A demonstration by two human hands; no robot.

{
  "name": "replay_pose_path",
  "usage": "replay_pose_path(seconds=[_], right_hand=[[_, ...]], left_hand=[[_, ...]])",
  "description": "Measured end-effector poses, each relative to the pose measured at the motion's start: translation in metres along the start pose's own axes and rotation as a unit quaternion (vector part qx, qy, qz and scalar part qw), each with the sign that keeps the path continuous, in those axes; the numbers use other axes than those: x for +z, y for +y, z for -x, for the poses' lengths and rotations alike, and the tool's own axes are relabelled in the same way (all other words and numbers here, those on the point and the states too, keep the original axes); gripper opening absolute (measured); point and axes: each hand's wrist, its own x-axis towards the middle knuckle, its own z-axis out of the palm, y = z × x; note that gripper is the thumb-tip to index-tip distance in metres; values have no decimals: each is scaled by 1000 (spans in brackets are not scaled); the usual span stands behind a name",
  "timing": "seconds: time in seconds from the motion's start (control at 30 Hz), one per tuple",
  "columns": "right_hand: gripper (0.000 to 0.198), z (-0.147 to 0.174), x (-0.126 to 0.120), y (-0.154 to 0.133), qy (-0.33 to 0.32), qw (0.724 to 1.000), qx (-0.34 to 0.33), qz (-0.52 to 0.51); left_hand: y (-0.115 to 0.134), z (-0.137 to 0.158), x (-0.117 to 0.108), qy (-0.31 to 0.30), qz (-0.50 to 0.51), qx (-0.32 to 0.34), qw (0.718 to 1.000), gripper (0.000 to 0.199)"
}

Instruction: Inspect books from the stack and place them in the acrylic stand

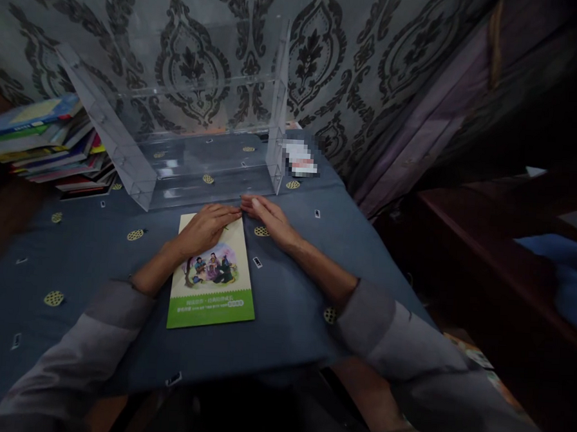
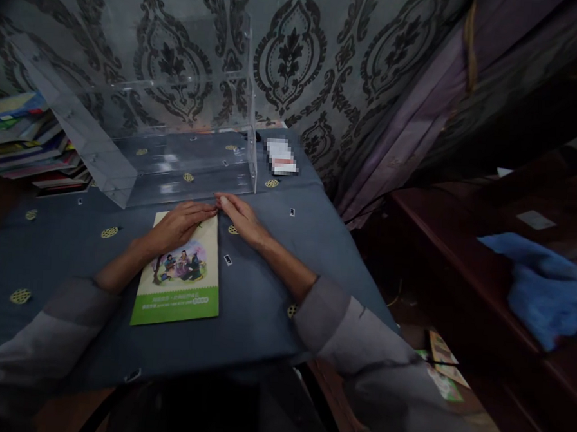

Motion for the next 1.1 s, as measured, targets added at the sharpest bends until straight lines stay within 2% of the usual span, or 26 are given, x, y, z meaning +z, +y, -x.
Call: replay_pose_path(seconds=[0.27,0.4,0.6,1.1], right_hand=[[63,-3,-2,5,0,1000,-14,2],[59,-4,-3,8,-4,1000,-21,15],[56,-2,-3,5,-6,1000,-26,10],[63,0,0,-2,-4,1000,-8,20]], left_hand=[[-1,1,1,16,-4,18,1000,45],[1,3,1,14,-10,25,1000,46],[8,7,-3,3,3,30,1000,46],[27,19,-2,11,15,50,999,43]])
